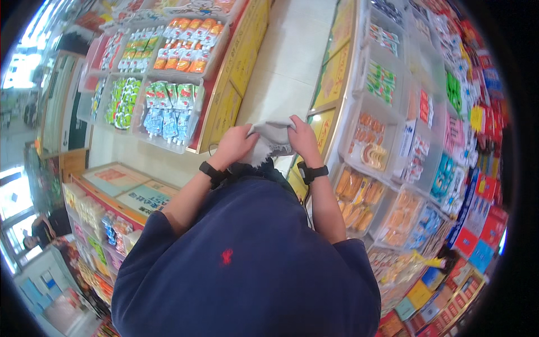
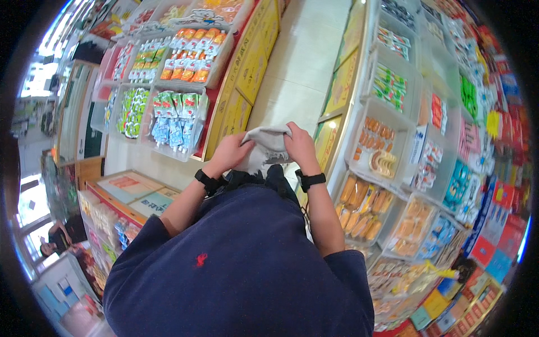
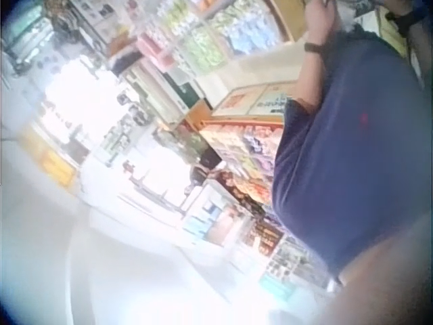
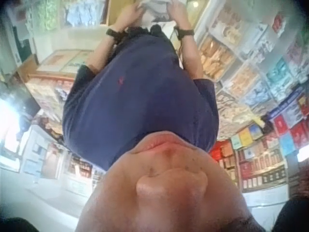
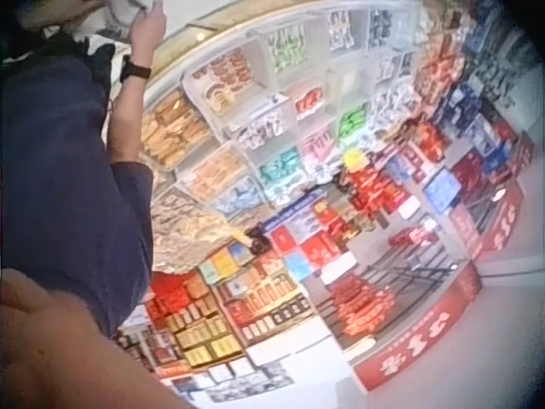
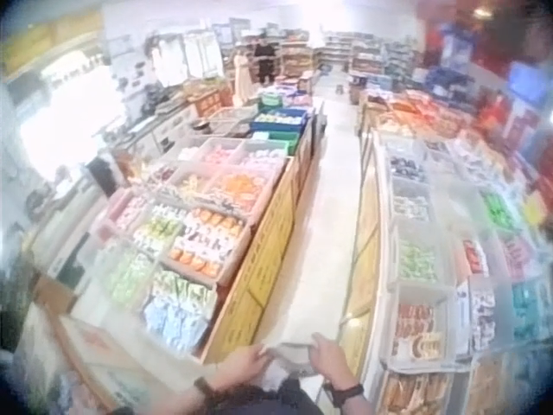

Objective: Wipe down shelves and organize packaged snacks in a supermarket aisle.

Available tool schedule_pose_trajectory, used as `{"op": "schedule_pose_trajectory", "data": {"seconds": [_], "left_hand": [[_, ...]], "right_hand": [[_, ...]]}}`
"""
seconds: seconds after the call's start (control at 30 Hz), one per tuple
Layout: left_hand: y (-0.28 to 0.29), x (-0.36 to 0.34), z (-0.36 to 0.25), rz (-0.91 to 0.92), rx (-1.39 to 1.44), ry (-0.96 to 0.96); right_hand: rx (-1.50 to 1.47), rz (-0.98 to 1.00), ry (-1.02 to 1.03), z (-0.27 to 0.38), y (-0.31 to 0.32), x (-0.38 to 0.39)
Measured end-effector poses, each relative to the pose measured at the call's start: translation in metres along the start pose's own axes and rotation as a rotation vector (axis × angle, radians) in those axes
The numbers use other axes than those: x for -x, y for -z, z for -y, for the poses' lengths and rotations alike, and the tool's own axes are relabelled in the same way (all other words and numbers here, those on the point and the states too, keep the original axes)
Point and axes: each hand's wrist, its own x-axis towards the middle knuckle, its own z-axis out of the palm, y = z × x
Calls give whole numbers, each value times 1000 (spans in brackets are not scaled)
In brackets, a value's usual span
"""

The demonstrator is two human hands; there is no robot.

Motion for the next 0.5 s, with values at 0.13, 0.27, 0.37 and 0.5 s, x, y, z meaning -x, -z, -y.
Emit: {"op": "schedule_pose_trajectory", "data": {"seconds": [0.13,0.27,0.37,0.5], "left_hand": [[19,-24,-16,-222,232,167],[21,-69,3,-346,192,146],[20,-116,-17,-250,74,102],[35,-198,-48,-140,79,8]], "right_hand": [[86,92,26,21,11,-53],[361,103,80,27,17,-88],[457,86,-33,26,31,-123],[361,131,-44,41,69,-168]]}}
